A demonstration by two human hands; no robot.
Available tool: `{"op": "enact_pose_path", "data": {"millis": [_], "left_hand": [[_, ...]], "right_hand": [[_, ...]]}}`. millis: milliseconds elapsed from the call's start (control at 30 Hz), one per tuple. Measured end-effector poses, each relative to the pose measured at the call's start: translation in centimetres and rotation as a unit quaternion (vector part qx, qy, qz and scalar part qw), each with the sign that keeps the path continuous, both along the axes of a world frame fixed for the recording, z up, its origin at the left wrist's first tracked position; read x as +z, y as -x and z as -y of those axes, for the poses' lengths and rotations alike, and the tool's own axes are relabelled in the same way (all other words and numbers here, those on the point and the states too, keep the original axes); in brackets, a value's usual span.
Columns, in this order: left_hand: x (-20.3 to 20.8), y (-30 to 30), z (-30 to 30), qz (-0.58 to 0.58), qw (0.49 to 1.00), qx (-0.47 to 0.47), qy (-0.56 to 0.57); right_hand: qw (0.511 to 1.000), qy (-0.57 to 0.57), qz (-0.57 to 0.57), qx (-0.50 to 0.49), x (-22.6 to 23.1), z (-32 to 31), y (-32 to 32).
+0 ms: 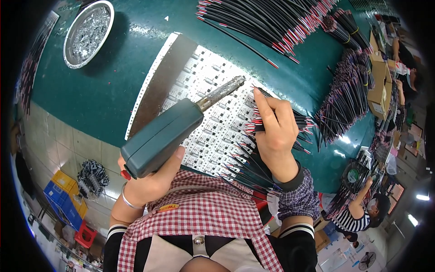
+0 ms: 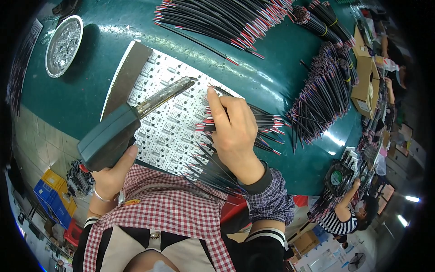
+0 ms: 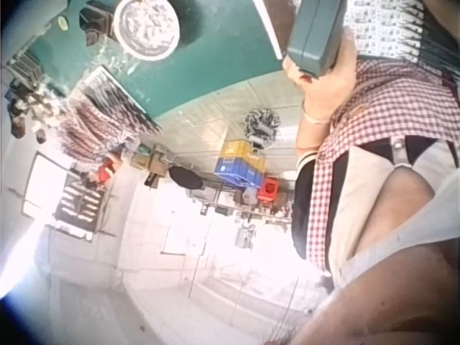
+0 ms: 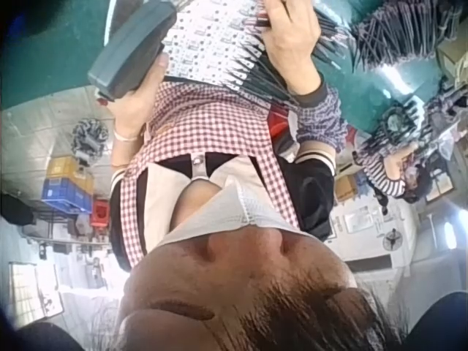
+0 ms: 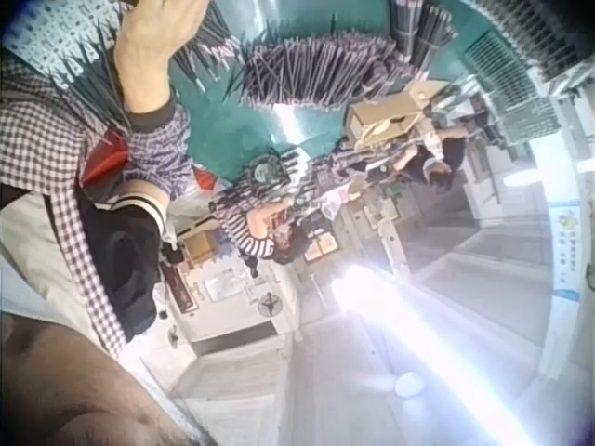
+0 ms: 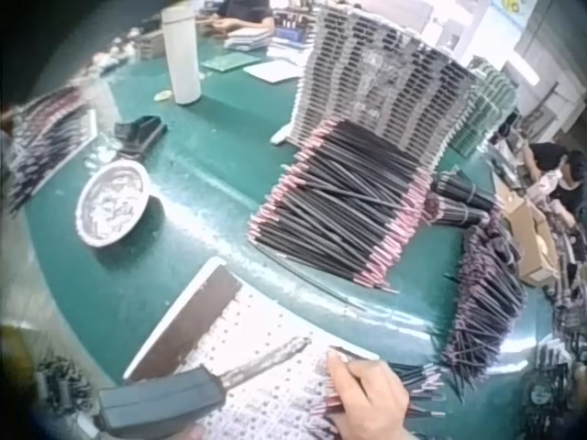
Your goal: The person solders electrical wires onto a circuit board panel using a soldering tool, positioning and attaching the wires to the board contacts.
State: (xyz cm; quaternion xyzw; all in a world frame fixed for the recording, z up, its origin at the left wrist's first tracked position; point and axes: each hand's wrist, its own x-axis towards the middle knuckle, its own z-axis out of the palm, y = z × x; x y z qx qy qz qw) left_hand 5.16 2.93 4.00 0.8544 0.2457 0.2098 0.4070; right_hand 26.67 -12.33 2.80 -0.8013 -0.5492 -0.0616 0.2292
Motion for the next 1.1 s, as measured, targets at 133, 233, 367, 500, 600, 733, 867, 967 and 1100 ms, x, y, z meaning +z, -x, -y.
{"op": "enact_pose_path", "data": {"millis": [133, 233, 367, 500, 600, 733, 867, 967, 1100], "left_hand": [[0.0, -0.2, 0.0, 0.009, 0.998, 0.018, 0.063], [-0.1, -0.4, -0.3, 0.016, 0.996, 0.012, 0.081], [0.3, -0.9, -0.4, 0.043, 0.987, 0.022, 0.154], [0.1, -1.0, -0.5, 0.04, 0.989, 0.0, 0.146], [0.5, -1.2, -0.7, 0.025, 0.991, -0.023, 0.127], [0.7, -1.5, -0.6, 0.035, 0.983, 0.0, 0.182], [0.6, -1.6, -0.6, 0.032, 0.982, 0.0, 0.188], [0.6, -1.6, -0.8, 0.029, 0.984, -0.012, 0.175], [0.7, -1.7, -0.7, 0.039, 0.984, -0.01, 0.171]], "right_hand": [[0.999, -0.039, 0.011, 0.018, -0.6, -0.2, -0.4], [0.998, -0.043, 0.032, 0.015, -0.6, -0.3, -0.5], [0.998, -0.022, 0.055, 0.022, -0.7, -0.2, -0.4], [0.998, -0.013, 0.066, 0.021, -0.5, -0.3, -0.5], [0.998, -0.011, 0.067, 0.018, -0.5, -0.3, -0.4], [0.997, -0.003, 0.07, 0.019, -0.4, -0.3, -0.3], [0.998, 0.001, 0.059, 0.016, -0.3, -0.5, 0.0], [0.999, 0.0, 0.05, 0.01, -0.1, -0.5, 0.1], [0.999, -0.001, 0.052, 0.009, -0.2, -0.5, -0.1]]}}
